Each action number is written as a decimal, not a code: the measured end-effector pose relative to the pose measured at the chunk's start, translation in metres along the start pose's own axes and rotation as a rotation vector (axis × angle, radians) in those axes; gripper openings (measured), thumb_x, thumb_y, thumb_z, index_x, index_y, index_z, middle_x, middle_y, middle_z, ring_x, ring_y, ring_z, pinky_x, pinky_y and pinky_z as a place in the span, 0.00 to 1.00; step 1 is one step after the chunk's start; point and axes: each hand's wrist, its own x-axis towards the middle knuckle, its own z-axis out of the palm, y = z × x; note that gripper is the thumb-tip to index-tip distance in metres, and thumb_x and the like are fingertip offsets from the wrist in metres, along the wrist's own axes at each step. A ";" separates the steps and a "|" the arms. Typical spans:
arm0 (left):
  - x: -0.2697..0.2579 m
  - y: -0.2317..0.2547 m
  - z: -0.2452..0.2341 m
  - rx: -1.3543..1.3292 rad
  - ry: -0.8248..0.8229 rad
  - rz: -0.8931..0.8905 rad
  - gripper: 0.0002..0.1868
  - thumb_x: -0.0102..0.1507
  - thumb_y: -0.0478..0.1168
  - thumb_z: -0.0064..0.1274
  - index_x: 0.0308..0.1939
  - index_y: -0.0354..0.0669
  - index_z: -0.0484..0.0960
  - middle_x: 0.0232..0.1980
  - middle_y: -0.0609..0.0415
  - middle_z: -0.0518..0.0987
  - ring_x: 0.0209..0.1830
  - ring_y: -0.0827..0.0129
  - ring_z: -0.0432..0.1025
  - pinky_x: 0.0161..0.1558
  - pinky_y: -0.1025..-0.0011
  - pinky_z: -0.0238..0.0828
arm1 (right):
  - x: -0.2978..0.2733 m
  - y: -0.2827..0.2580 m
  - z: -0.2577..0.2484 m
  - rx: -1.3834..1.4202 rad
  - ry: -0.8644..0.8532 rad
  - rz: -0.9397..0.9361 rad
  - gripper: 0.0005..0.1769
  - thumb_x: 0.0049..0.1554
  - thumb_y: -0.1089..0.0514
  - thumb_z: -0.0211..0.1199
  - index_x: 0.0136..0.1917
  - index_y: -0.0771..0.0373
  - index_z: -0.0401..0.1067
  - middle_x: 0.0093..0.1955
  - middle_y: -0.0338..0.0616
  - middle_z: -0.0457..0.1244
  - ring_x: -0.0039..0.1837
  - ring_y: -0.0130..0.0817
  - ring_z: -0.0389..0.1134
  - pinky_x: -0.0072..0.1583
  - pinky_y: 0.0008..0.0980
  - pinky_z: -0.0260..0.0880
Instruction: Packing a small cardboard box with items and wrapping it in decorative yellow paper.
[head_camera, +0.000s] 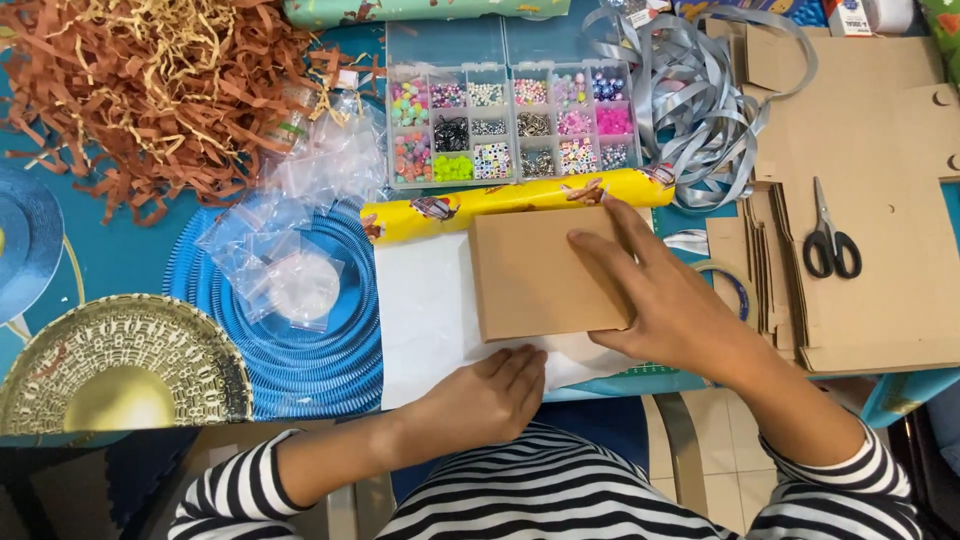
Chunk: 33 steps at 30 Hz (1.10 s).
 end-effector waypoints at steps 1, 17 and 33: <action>-0.001 0.002 0.000 0.002 -0.001 0.000 0.17 0.69 0.30 0.56 0.62 0.29 0.83 0.63 0.32 0.84 0.62 0.46 0.82 0.64 0.56 0.81 | 0.002 -0.001 0.006 0.001 0.001 -0.001 0.64 0.43 0.46 0.84 0.83 0.46 0.50 0.92 0.58 0.35 0.86 0.64 0.48 0.56 0.60 0.78; 0.011 -0.013 -0.041 -0.212 -0.007 -0.098 0.05 0.68 0.35 0.61 0.47 0.42 0.90 0.64 0.41 0.85 0.70 0.38 0.75 0.74 0.44 0.67 | 0.065 0.110 0.015 -0.341 0.376 -0.359 0.35 0.63 0.51 0.73 0.79 0.51 0.63 0.71 0.55 0.61 0.67 0.53 0.63 0.61 0.49 0.67; 0.003 -0.011 -0.034 -0.362 0.007 -0.057 0.04 0.68 0.33 0.61 0.39 0.40 0.90 0.61 0.45 0.87 0.69 0.41 0.76 0.73 0.33 0.62 | 0.107 0.122 0.004 -0.811 0.637 -0.548 0.25 0.69 0.30 0.65 0.67 0.45 0.75 0.69 0.50 0.72 0.63 0.43 0.73 0.59 0.36 0.74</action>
